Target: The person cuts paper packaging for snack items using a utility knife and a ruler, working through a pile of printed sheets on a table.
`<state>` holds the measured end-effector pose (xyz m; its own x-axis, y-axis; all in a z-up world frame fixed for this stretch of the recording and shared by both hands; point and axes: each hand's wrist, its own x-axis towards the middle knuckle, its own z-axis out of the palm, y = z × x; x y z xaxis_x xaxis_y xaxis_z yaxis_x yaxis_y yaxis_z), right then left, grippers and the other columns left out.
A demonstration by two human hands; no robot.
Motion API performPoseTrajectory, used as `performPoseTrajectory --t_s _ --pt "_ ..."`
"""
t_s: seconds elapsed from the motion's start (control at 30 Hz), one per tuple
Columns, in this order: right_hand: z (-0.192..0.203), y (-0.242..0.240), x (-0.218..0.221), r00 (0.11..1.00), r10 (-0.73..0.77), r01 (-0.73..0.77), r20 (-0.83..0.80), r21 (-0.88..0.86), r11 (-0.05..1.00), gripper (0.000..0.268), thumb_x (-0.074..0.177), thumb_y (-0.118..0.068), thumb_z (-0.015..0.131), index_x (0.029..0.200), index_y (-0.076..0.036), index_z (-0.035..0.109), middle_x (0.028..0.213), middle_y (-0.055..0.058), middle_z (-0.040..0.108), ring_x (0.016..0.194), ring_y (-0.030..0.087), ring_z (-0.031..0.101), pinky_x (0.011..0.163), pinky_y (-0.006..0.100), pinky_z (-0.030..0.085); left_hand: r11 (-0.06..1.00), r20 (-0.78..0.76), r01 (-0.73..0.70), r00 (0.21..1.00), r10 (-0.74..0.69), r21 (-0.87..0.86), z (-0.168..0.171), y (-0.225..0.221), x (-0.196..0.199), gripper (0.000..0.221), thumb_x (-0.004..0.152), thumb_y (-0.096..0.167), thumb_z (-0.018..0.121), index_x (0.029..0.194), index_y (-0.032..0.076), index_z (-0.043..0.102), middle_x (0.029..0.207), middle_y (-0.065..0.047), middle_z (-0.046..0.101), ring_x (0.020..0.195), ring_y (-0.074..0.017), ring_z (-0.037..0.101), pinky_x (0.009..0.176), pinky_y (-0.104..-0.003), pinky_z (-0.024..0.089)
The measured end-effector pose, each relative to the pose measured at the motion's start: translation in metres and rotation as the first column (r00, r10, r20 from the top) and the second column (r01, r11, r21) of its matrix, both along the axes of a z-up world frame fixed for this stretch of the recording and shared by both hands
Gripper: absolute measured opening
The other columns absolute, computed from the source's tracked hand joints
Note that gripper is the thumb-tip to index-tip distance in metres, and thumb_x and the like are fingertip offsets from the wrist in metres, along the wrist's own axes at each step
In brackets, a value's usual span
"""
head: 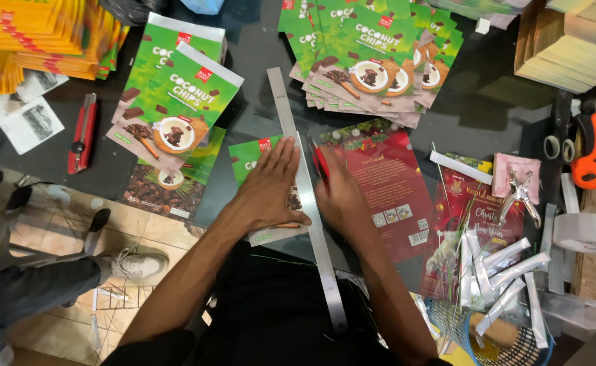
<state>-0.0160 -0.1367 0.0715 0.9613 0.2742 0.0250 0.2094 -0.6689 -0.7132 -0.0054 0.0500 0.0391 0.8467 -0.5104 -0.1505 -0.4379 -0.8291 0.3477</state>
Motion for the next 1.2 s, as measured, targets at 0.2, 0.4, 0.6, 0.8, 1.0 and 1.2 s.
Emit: performPoseTrajectory --t_s 0.2,0.4,0.6,0.8,1.0,1.2 --pt "-0.026 0.020 0.029 0.982 0.052 -0.094 -0.179 -0.236 0.967 0.063 0.095 -0.023 0.038 0.157 -0.023 0.031 0.114 0.023 0.070 0.103 0.050 0.069 0.095 0.062 0.051 0.990 -0.014 -0.025 1.000 0.027 0.142 0.005 -0.013 0.004 0.153 0.051 0.086 0.081 0.158 -0.008 0.028 0.168 -0.029 0.023 0.160 -0.0404 0.014 0.129 -0.056 0.013" --pt "0.024 0.026 -0.013 0.990 0.141 -0.113 0.010 -0.541 0.833 0.076 0.089 -0.011 0.046 0.163 -0.011 0.025 0.091 0.024 0.073 0.083 0.044 0.076 0.096 0.054 0.054 0.972 0.126 -0.044 0.992 0.015 0.233 -0.006 -0.019 0.005 0.132 0.057 0.068 0.081 0.155 -0.009 0.037 0.163 -0.029 0.035 0.156 -0.0410 0.025 0.122 -0.057 0.025" --pt "-0.072 -0.067 -0.205 0.989 0.048 -0.107 -0.140 -0.446 0.889 0.076 0.094 -0.016 0.054 0.164 -0.018 0.022 0.099 0.006 0.057 0.057 0.030 0.063 0.045 0.046 0.045 0.874 -0.002 -0.008 1.000 0.010 0.486 -0.012 -0.036 0.017 0.160 0.059 0.098 0.076 0.160 -0.010 0.014 0.171 -0.029 0.009 0.159 -0.0425 0.007 0.122 -0.060 0.016" --pt "-0.014 -0.120 -0.231 0.655 -0.347 0.193 -0.671 -0.295 0.936 0.064 0.087 -0.029 0.066 0.147 -0.047 0.051 0.080 0.001 0.084 0.058 0.016 0.072 0.062 0.025 0.051 0.905 0.025 0.001 1.000 -0.013 0.424 -0.023 -0.035 0.018 0.160 0.057 0.091 0.082 0.159 -0.013 0.015 0.168 -0.036 0.010 0.157 -0.0506 0.006 0.123 -0.064 0.003" --pt "-0.035 -0.131 -0.226 0.500 -0.837 0.855 -0.223 0.283 0.435 0.023 0.090 -0.009 0.070 0.109 -0.005 0.057 0.059 0.012 0.056 0.044 0.017 0.054 0.036 0.030 0.043 0.822 0.062 0.510 0.857 -0.512 -0.253 -0.055 -0.107 -0.076 0.124 0.078 0.088 0.051 0.169 0.020 0.002 0.167 -0.021 -0.028 0.151 -0.0431 -0.034 0.115 -0.068 -0.026" --pt "-0.043 -0.121 -0.210 0.535 -0.715 0.840 -0.450 0.199 0.504 0.033 0.086 -0.006 0.073 0.117 -0.005 0.064 0.078 0.019 0.072 0.060 0.028 0.069 0.053 0.039 0.058 0.791 -0.699 0.070 0.426 -0.575 -0.608 0.055 -0.088 -0.093 0.045 0.093 0.045 0.062 0.128 0.017 0.070 0.130 -0.001 0.074 0.117 -0.0154 0.069 0.104 -0.031 0.051"
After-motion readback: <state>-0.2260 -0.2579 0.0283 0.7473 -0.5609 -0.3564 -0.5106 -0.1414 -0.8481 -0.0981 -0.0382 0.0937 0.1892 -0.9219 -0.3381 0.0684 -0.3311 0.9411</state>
